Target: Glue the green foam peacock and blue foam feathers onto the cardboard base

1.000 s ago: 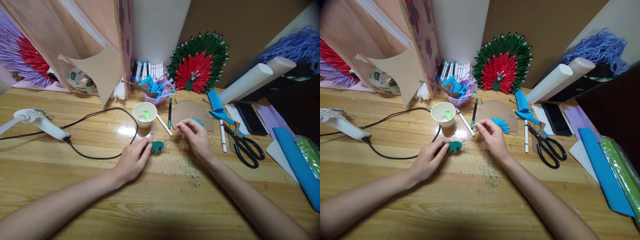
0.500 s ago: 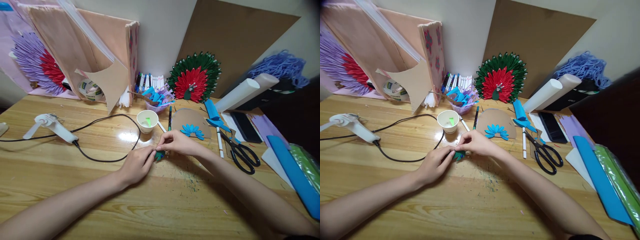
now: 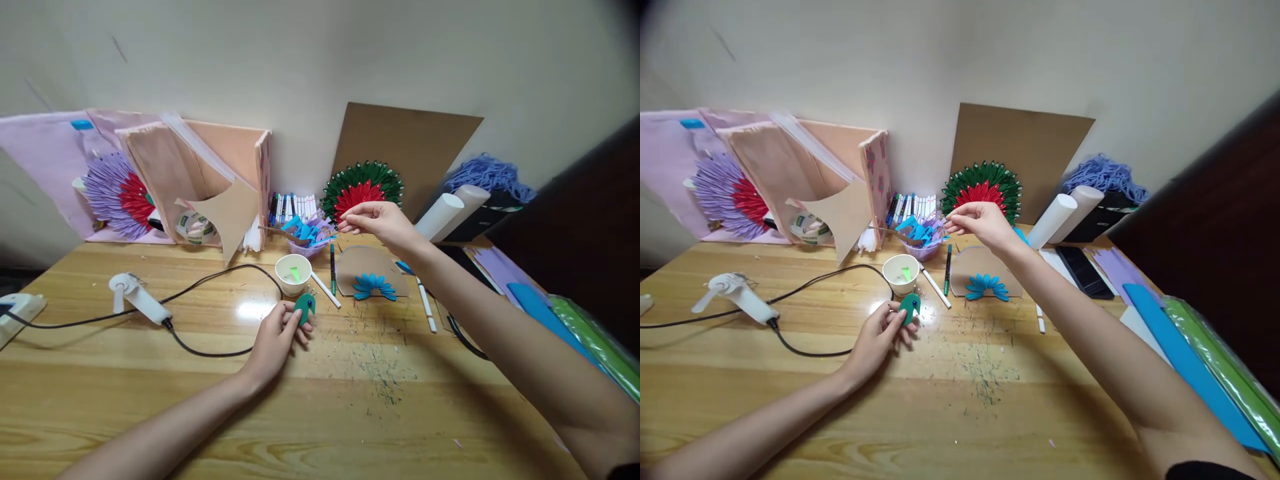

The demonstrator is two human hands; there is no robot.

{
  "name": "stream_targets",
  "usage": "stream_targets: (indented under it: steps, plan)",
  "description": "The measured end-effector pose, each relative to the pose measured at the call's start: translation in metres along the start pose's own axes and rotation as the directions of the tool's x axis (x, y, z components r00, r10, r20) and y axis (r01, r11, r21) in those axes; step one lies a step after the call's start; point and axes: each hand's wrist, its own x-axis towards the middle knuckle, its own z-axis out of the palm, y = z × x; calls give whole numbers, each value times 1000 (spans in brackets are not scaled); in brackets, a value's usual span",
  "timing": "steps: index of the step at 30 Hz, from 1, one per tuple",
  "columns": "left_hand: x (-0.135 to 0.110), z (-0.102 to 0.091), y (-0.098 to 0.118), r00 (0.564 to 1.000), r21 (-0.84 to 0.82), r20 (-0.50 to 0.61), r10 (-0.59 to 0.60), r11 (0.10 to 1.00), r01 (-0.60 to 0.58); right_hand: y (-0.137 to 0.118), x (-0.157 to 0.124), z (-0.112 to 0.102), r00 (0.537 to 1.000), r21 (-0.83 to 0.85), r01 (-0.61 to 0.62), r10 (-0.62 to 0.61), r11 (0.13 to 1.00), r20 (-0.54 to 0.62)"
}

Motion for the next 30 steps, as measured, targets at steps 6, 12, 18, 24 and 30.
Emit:
stream_targets:
  steps: [6, 12, 18, 24, 30]
  plan:
    - [-3, 3, 7, 999, -172, -35, -26, 985, 19, 1, -18, 22, 974, -264, 226, -219, 938, 58]
    - [-12, 5, 13, 998, -190, -54, 22, 981, -32, -5, -44, 51, 960, -397, 233, -143, 888, 242]
    - [-12, 7, 21, 996, -214, -68, 56, 974, -70, 4, -65, 62, 890, -125, -19, 73, 992, 450]
    - [2, 21, 40, 998, -224, -48, 49, 973, -59, 13, -87, 64, 960, 91, -125, 98, 988, 263]
    - [20, 46, 44, 996, -38, 87, 19, 999, -16, 21, -85, 11, 984, 62, -165, 160, 984, 80]
